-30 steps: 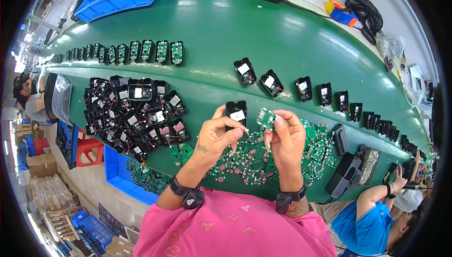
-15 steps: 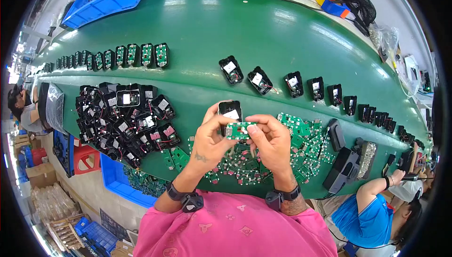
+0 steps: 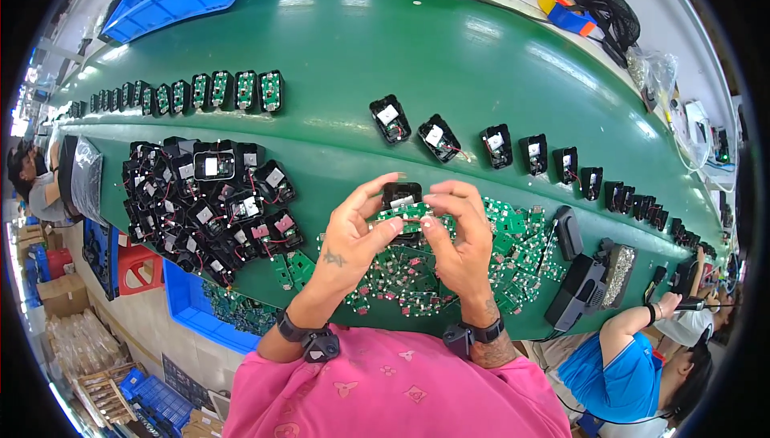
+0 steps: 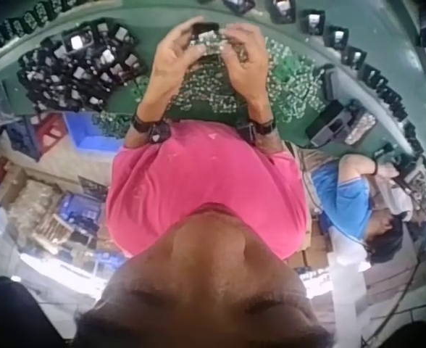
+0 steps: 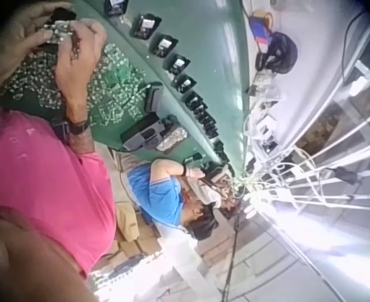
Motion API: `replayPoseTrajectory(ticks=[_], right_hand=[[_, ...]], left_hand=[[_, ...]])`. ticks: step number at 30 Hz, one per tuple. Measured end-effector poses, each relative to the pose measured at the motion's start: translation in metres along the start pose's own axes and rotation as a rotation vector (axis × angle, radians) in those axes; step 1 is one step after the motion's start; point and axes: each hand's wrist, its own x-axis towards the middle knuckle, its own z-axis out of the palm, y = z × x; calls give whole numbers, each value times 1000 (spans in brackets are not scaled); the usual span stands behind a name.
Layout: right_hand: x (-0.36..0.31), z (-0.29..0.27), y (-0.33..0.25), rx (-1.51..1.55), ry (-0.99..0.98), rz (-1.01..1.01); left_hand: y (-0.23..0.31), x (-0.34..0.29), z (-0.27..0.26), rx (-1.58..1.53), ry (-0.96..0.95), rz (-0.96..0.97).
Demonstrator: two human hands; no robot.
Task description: The person picks up a circuit board and a black plastic housing, fits the board into the housing, and presses them together by hand. The person then places the assembled unit onto the conveyor belt and repeats the process.
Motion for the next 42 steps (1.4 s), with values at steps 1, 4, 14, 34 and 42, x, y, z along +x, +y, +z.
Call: replayPoseTrajectory(ticks=[1, 4, 14, 34, 42], right_hand=[[0, -3, 0, 24, -60, -12], [0, -3, 5, 112, -124, 71], [-4, 1, 3, 471, -58, 341], [15, -18, -37, -250, -257, -172], [14, -18, -35, -278, -297, -164]], left_hand=[[-1, 0, -1, -51, 14, -49], [8, -1, 6, -51, 8, -118], [-7, -2, 10, 69, -90, -51], [3, -12, 25, 642, 170, 418], [7, -17, 24, 583, 151, 345]])
